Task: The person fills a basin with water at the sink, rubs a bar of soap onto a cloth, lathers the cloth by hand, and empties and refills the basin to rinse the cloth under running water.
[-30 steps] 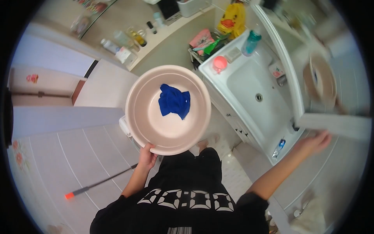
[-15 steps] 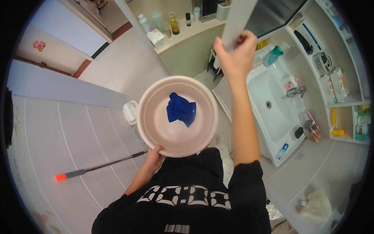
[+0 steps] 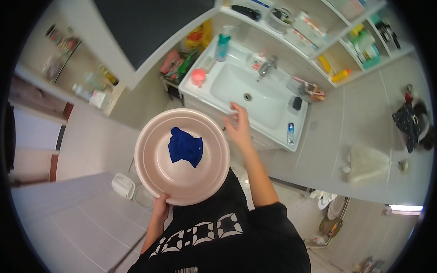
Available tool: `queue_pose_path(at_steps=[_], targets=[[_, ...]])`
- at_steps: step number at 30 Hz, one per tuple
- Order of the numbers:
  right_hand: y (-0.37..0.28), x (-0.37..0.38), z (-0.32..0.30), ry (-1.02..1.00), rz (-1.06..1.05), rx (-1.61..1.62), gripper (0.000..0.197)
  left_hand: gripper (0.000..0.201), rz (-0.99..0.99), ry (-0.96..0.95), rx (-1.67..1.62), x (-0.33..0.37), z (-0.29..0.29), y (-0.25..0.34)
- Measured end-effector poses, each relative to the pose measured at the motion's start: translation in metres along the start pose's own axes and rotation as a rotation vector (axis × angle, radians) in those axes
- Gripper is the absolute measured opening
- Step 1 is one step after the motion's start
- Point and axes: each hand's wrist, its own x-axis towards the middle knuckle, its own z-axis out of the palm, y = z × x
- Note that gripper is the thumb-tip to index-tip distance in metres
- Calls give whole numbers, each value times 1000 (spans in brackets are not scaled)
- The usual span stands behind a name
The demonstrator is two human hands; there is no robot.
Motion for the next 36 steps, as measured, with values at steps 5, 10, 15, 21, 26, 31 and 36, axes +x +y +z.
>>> queue_pose_path(at_steps=[5, 10, 15, 21, 26, 31, 36], targets=[[85, -61, -123, 233, 320, 8, 49, 60, 7, -147, 210, 45, 73, 6], [149, -46, -185, 404, 517, 27, 46, 58, -74, -292, 423, 87, 201, 33], [192, 55, -208, 299, 329, -126, 52, 56, -138, -291, 556, 136, 299, 34], [213, 206, -201, 124, -115, -523, 66, 56, -216, -214, 585, 167, 375, 36], [243, 274, -190, -56, -159, -657, 63, 60, -180, -203, 626, 186, 396, 37], [246, 286, -181, -64, -147, -723, 43, 60, -162, -182, 615, 211, 391, 31], [245, 304, -185, -153, -89, -722, 44, 57, -210, -223, 584, 231, 393, 43]])
